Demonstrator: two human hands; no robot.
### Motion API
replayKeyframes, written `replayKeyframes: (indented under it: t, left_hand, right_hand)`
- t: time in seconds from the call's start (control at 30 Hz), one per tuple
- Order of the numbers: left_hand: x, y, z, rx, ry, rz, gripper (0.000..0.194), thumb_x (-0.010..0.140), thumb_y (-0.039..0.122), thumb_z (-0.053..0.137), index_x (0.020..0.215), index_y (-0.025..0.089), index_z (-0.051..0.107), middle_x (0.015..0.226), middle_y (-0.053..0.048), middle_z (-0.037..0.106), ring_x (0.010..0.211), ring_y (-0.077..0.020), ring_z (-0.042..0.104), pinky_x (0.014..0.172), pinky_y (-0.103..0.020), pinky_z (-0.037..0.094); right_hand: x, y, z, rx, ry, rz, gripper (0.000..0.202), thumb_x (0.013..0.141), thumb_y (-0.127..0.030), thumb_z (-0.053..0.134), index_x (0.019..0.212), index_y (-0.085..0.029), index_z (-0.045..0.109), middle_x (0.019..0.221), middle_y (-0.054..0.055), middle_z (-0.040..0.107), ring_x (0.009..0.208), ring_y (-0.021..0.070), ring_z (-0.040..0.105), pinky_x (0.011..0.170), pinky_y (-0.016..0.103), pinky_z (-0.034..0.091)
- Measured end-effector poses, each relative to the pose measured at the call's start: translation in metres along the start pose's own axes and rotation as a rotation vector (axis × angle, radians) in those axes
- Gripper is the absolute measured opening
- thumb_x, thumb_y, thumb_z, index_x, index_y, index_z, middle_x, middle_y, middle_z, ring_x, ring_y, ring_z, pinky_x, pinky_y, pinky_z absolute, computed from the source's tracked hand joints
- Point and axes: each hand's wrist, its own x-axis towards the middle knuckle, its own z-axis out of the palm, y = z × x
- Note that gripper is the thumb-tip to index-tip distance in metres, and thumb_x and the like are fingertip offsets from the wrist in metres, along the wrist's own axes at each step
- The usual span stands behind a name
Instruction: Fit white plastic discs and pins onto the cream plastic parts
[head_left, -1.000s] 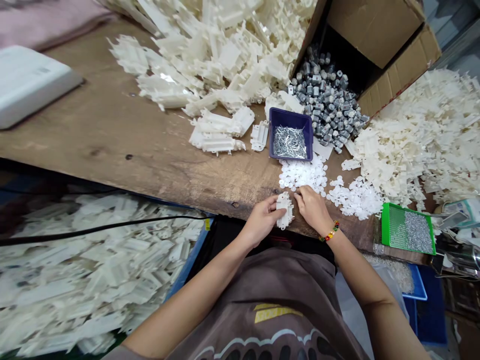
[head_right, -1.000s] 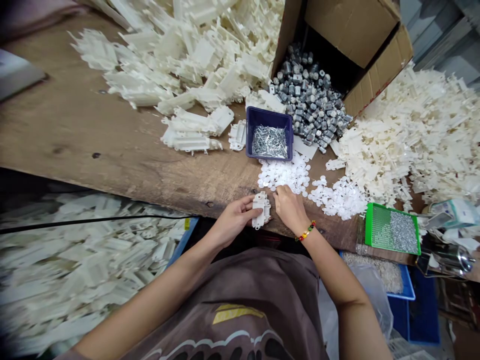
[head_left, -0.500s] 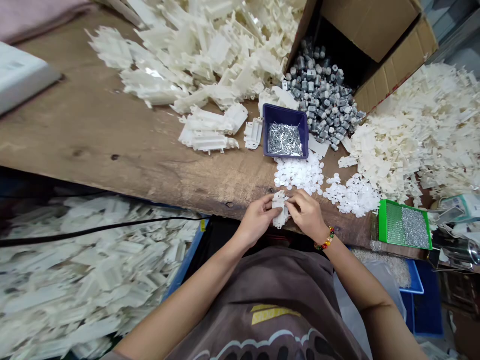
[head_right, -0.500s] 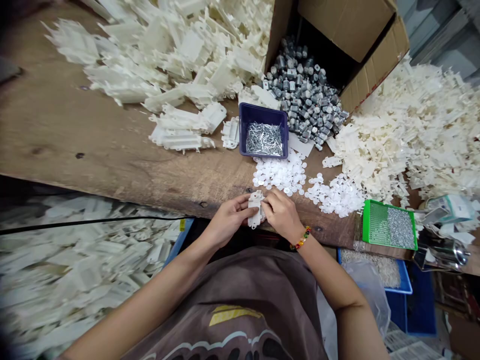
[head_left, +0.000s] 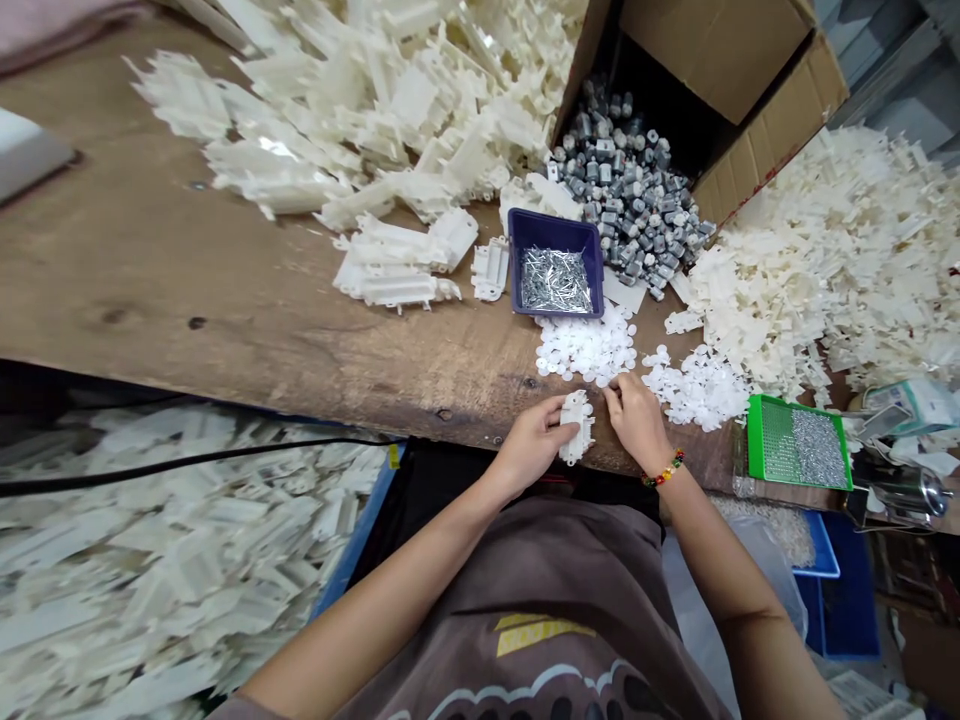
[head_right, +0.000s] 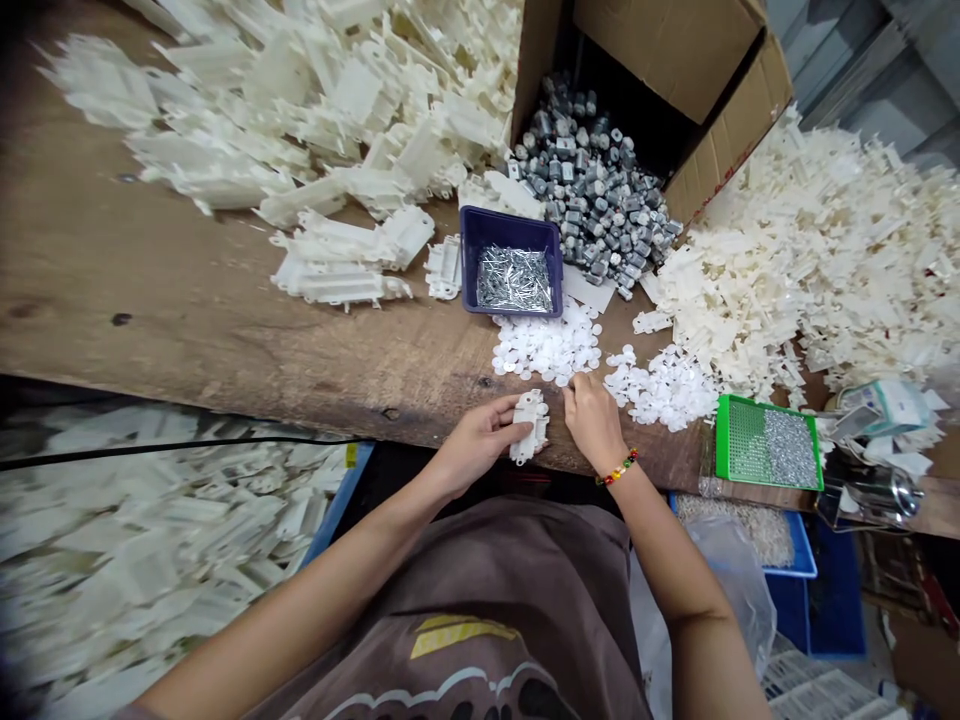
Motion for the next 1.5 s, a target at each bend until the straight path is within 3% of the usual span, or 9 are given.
replayKeyframes:
  t: [0.23, 0.57, 0.67, 0.73, 0.8, 0.87, 0.93, 1.13, 1.5]
  left_hand:
    - [0.007, -0.005, 0.002, 0.057, 0.002, 0.075, 0.048, 0.061, 0.020, 0.070, 0.107, 0.011, 0.059, 0.085, -0.005, 0.072, 0.069, -0.0172, 0.066, 0.063, -0.027, 0.052]
    - [0.005, -0.006, 0.001, 0.105, 0.009, 0.104, 0.047, 0.062, 0.023, 0.071, 0.106, 0.011, 0.059, 0.086, -0.006, 0.071, 0.070, -0.0172, 0.065, 0.065, -0.028, 0.051]
    - [0.003, -0.005, 0.002, 0.058, -0.003, 0.069, 0.051, 0.061, 0.023, 0.072, 0.109, 0.010, 0.058, 0.088, -0.007, 0.071, 0.069, -0.0168, 0.066, 0.067, -0.029, 0.053]
    - [0.001, -0.003, 0.004, 0.012, -0.023, 0.026, 0.055, 0.060, 0.024, 0.073, 0.111, 0.011, 0.056, 0.089, -0.006, 0.071, 0.069, -0.0172, 0.066, 0.069, -0.031, 0.054]
    - [0.000, -0.002, 0.006, -0.016, -0.053, -0.014, 0.058, 0.060, 0.023, 0.074, 0.113, 0.012, 0.056, 0.088, -0.006, 0.072, 0.069, -0.0176, 0.067, 0.069, -0.032, 0.054]
    - [0.000, 0.000, 0.010, -0.028, -0.080, -0.031, 0.059, 0.059, 0.022, 0.074, 0.115, 0.012, 0.055, 0.088, -0.006, 0.072, 0.068, -0.0176, 0.067, 0.069, -0.032, 0.054]
    - [0.002, 0.001, 0.012, -0.031, -0.092, -0.027, 0.061, 0.059, 0.020, 0.074, 0.116, 0.012, 0.055, 0.089, -0.006, 0.072, 0.068, -0.0172, 0.067, 0.069, -0.031, 0.054]
    - [0.006, 0.004, 0.018, 0.011, -0.099, 0.081, 0.063, 0.062, 0.020, 0.070, 0.122, 0.011, 0.055, 0.093, -0.007, 0.072, 0.076, -0.0185, 0.066, 0.069, -0.029, 0.052]
    - [0.006, 0.000, 0.017, 0.220, -0.054, 0.220, 0.058, 0.069, 0.018, 0.059, 0.127, 0.013, 0.054, 0.104, -0.005, 0.070, 0.090, -0.0187, 0.065, 0.073, -0.024, 0.050]
  right_hand:
    - [-0.005, -0.014, -0.007, 0.411, -0.076, 0.034, 0.011, 0.083, -0.029, 0.053, 0.079, -0.020, 0.056, 0.066, -0.001, 0.058, 0.057, 0.0114, 0.052, 0.057, 0.024, 0.042]
    - [-0.010, -0.028, -0.009, 0.136, -0.153, -0.060, 0.008, 0.088, -0.023, 0.050, 0.085, -0.018, 0.056, 0.075, 0.003, 0.062, 0.068, 0.0157, 0.056, 0.064, 0.027, 0.039]
    - [-0.002, -0.017, -0.015, 0.122, -0.149, -0.035, 0.020, 0.092, -0.030, 0.044, 0.082, -0.018, 0.057, 0.074, 0.003, 0.060, 0.068, 0.0167, 0.054, 0.064, 0.029, 0.039]
    - [0.010, 0.001, -0.022, 0.044, -0.023, 0.019, 0.023, 0.092, -0.032, 0.043, 0.082, -0.018, 0.058, 0.080, 0.007, 0.060, 0.075, 0.0196, 0.054, 0.069, 0.032, 0.040]
    - [0.025, 0.021, -0.029, -0.084, 0.101, 0.047, 0.015, 0.088, -0.026, 0.049, 0.082, -0.017, 0.059, 0.091, 0.011, 0.058, 0.089, 0.0244, 0.052, 0.078, 0.038, 0.039]
    - [0.036, 0.036, -0.035, -0.143, 0.119, 0.025, 0.006, 0.082, -0.019, 0.055, 0.078, -0.016, 0.060, 0.096, 0.013, 0.057, 0.097, 0.0276, 0.048, 0.085, 0.043, 0.037]
    - [0.040, 0.040, -0.039, -0.033, 0.087, 0.007, 0.008, 0.080, -0.018, 0.056, 0.072, -0.018, 0.059, 0.091, 0.010, 0.057, 0.095, 0.0258, 0.048, 0.086, 0.042, 0.038]
    - [0.016, 0.007, -0.035, 0.799, -0.191, 0.040, 0.015, 0.078, -0.034, 0.062, 0.077, -0.019, 0.061, 0.082, 0.000, 0.057, 0.079, 0.0134, 0.054, 0.076, 0.028, 0.044]
    - [0.003, -0.011, -0.011, 1.025, -0.170, 0.246, 0.018, 0.075, -0.036, 0.061, 0.074, -0.019, 0.055, 0.072, -0.002, 0.057, 0.070, 0.0115, 0.052, 0.069, 0.025, 0.045]
